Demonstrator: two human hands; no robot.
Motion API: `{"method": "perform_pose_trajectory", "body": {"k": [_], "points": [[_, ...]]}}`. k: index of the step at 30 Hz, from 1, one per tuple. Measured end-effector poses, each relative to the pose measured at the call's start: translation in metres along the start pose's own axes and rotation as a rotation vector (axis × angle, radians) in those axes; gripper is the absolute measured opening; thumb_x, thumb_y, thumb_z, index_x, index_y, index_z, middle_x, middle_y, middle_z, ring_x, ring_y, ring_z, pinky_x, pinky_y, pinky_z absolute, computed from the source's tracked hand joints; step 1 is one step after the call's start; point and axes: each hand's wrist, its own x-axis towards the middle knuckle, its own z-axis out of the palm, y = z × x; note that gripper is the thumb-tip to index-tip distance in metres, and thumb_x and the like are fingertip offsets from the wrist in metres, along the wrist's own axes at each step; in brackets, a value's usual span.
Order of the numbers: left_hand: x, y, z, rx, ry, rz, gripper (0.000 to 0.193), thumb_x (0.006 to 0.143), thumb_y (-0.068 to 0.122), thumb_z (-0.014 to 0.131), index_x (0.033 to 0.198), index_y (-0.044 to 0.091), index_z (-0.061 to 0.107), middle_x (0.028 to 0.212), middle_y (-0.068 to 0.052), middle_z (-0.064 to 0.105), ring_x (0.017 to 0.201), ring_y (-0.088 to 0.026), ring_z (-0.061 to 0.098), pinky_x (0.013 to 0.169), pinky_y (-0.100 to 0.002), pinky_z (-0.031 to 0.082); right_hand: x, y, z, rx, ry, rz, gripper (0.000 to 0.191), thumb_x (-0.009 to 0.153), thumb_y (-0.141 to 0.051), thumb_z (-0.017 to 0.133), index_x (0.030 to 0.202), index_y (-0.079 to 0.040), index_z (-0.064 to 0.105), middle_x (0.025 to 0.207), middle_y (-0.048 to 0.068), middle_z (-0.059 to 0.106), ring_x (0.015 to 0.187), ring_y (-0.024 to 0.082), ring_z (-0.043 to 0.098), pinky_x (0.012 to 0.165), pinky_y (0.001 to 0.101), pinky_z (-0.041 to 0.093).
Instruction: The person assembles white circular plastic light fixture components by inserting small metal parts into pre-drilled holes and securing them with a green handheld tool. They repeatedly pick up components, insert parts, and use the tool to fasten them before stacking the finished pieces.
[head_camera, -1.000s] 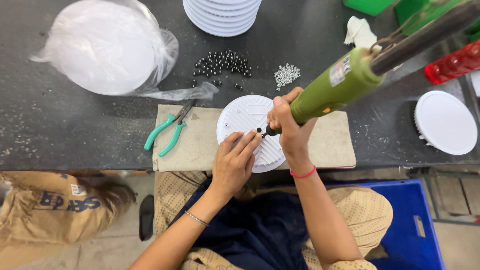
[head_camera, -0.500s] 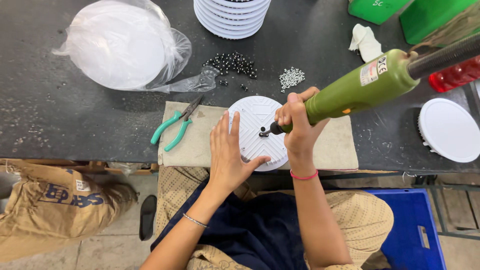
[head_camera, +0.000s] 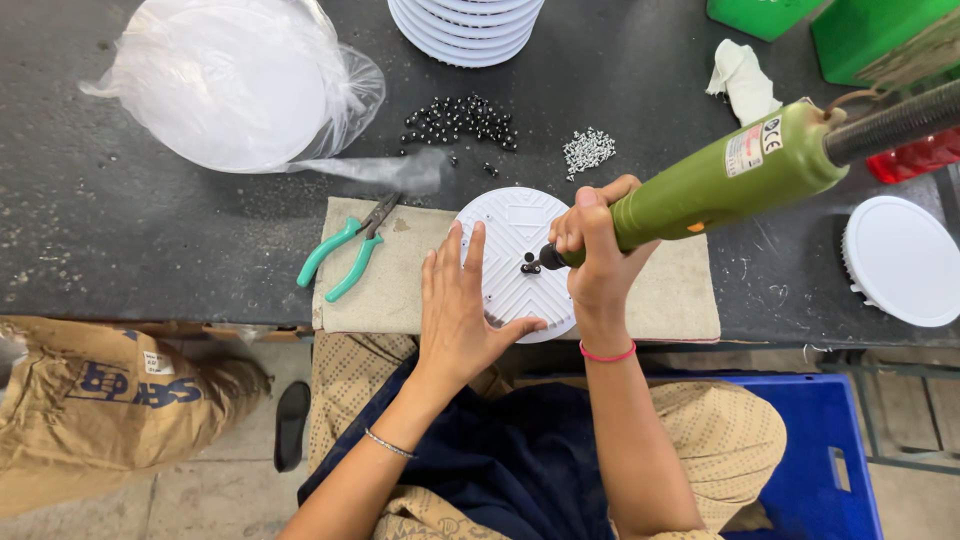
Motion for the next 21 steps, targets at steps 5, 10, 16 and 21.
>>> {"method": "perform_pose_trajectory", "body": {"k": [5, 10, 16, 21], "points": [[0.002, -0.001, -0.003, -0.021, -0.05, -0.012, 0.141, 0.055, 0.057, 0.093, 0.16, 0.006, 0.014, 0.159, -0.032, 0.027, 0.15, -0.047, 0.027, 0.118, -0.065, 0.019, 0.0, 0.003, 0.0, -0.016, -0.008, -0.006, 0.021, 0.099, -0.003, 0.06, 0.085, -0.007, 0.044, 0.061, 0.003, 0.048, 0.05, 0.012, 0.045, 0.058, 0.0331, 0.049], [0.002, -0.003, -0.004, -0.011, -0.074, -0.018, 0.145, 0.049, 0.052, 0.096, 0.16, 0.007, 0.013, 0.159, -0.033, 0.025, 0.148, -0.048, 0.026, 0.118, -0.063, 0.019, -0.001, 0.009, -0.002, -0.016, -0.059, 0.037, 0.018, 0.1, -0.003, 0.058, 0.086, -0.006, 0.046, 0.062, 0.002, 0.049, 0.053, 0.011, 0.047, 0.061, 0.0322, 0.05], [0.005, 0.0, -0.004, -0.012, -0.046, -0.005, 0.146, 0.048, 0.048, 0.098, 0.159, 0.006, 0.013, 0.158, -0.034, 0.027, 0.146, -0.049, 0.029, 0.117, -0.062, 0.021, 0.001, 0.009, 0.001, -0.031, -0.086, 0.11, 0.018, 0.098, -0.002, 0.059, 0.086, -0.007, 0.047, 0.063, 0.001, 0.049, 0.053, 0.01, 0.047, 0.059, 0.0299, 0.048], [0.007, 0.007, -0.009, -0.006, -0.024, 0.015, 0.145, 0.049, 0.047, 0.098, 0.159, 0.004, 0.015, 0.157, -0.032, 0.029, 0.145, -0.047, 0.031, 0.118, -0.059, 0.022, 0.007, -0.002, 0.006, -0.013, -0.116, 0.041, 0.019, 0.098, -0.002, 0.063, 0.086, -0.006, 0.048, 0.063, 0.001, 0.05, 0.053, 0.011, 0.049, 0.06, 0.0308, 0.05]]}}
